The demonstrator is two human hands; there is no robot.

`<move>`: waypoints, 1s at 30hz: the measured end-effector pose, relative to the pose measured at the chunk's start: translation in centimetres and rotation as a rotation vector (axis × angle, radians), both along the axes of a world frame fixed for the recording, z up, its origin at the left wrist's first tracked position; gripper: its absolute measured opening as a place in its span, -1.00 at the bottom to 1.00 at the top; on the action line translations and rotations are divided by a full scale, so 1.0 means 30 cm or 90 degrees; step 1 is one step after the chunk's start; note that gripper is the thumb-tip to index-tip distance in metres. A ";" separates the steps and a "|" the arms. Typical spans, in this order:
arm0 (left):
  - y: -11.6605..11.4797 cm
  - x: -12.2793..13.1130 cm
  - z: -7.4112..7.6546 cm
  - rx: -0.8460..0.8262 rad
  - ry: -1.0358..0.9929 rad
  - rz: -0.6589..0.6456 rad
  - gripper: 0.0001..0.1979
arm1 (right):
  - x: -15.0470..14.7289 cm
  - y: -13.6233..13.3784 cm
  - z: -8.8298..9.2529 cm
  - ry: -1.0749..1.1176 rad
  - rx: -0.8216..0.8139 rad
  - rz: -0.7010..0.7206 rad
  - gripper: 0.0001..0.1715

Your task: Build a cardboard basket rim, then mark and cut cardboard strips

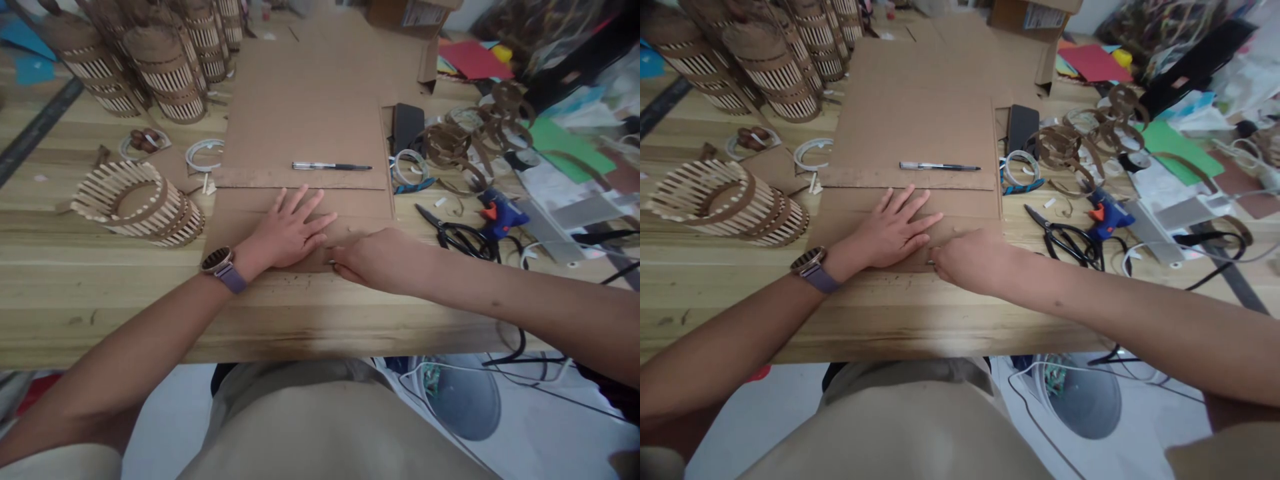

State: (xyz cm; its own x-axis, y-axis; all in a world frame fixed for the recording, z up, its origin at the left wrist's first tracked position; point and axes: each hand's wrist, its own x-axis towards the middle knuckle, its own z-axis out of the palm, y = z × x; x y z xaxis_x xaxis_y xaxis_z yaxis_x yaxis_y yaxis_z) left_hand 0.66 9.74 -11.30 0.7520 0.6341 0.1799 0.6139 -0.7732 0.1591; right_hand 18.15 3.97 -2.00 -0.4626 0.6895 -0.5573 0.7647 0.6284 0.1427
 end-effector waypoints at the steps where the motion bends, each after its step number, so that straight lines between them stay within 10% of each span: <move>1: 0.000 0.000 0.000 0.000 0.001 0.000 -0.51 | -0.003 -0.001 0.003 -0.008 -0.002 -0.007 -0.61; 30: -0.001 -0.006 0.007 -0.032 -0.010 -0.009 -0.50 | 0.013 -0.004 -0.022 -0.041 0.014 0.011 -0.63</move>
